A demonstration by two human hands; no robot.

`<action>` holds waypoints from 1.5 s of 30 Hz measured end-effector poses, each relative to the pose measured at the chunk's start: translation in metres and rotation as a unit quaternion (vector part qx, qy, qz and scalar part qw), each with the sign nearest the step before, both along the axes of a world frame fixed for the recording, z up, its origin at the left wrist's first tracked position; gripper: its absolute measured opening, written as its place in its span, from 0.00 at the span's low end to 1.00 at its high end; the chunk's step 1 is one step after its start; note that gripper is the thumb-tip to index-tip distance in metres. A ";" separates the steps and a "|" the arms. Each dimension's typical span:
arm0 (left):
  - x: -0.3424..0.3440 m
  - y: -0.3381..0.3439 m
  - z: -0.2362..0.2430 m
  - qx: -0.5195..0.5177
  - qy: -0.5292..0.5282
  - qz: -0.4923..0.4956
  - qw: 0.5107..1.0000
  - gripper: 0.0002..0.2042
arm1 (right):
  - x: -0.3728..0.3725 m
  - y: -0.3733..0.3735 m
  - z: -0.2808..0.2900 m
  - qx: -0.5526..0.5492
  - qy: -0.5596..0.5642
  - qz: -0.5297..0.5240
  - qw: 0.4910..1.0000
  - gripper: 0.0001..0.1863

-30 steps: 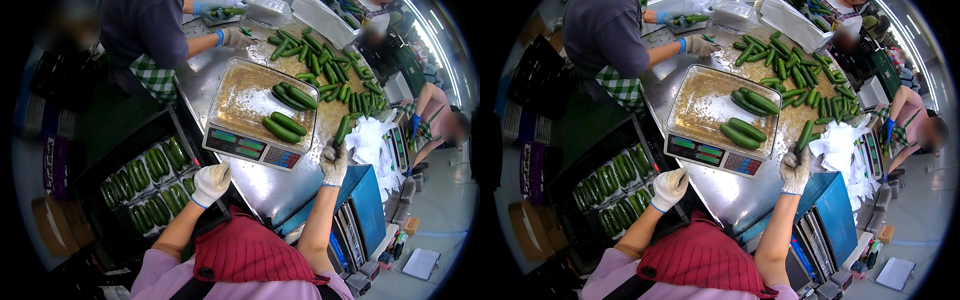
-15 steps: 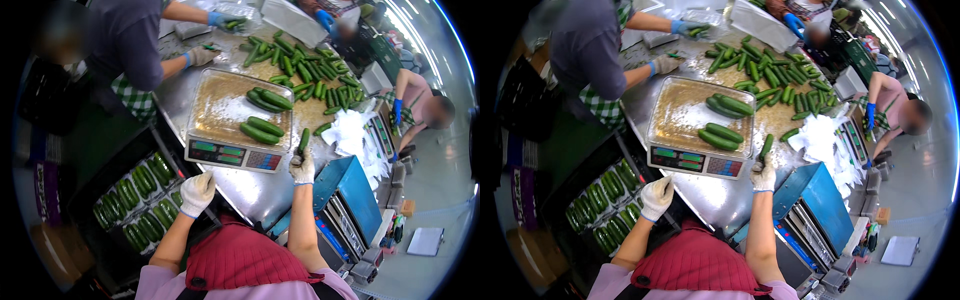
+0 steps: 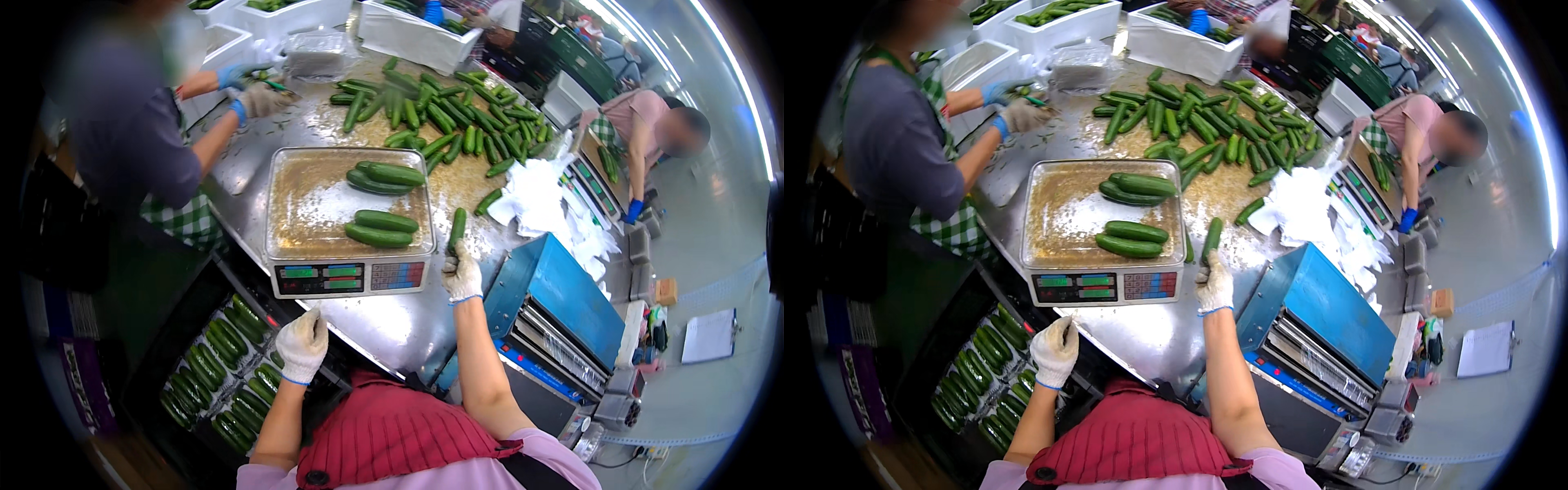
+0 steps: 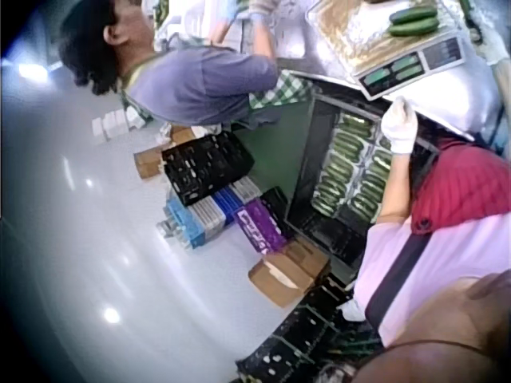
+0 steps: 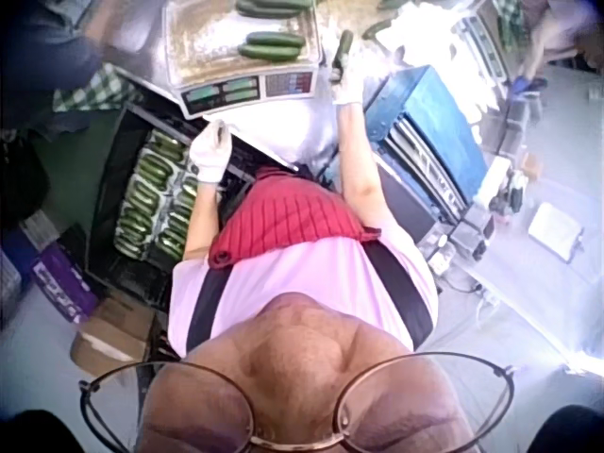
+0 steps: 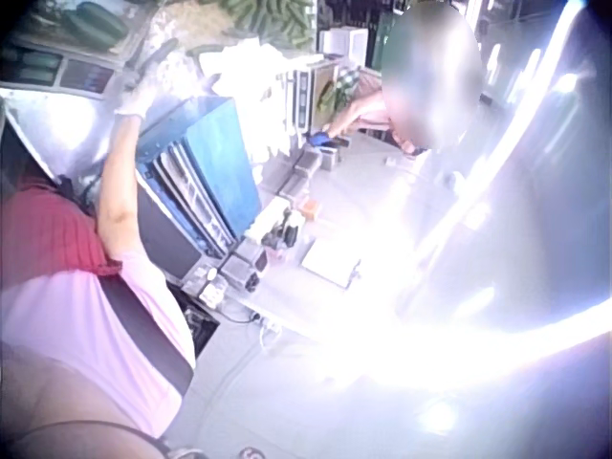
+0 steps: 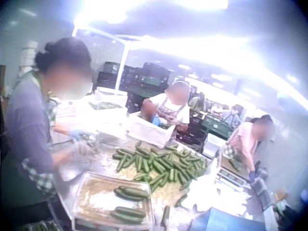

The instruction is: The person places cucumbers onto a tray, uses a wrapping machine to seal the tray with plastic film, puts the wrapped tray into a crate, and applies labels to the wrapped packages.

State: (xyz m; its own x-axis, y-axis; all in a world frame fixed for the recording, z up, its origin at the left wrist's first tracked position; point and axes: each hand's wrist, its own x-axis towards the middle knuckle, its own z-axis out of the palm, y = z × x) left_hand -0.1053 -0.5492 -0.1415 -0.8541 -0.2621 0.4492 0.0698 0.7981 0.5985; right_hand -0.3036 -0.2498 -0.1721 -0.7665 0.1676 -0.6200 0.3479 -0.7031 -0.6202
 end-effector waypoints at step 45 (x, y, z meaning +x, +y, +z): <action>-0.029 0.035 0.061 0.596 -0.245 -0.196 0.739 0.15 | 0.133 -0.056 0.105 0.209 0.098 0.525 0.819 0.21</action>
State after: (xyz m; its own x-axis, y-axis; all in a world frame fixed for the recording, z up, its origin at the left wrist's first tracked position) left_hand -0.1339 -0.5140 -0.0807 -0.9527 0.0893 -0.2905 -0.3033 -0.3414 0.8896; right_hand -0.1704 -0.3058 -0.0668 -0.7017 -0.4820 -0.5247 0.4900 0.2081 -0.8465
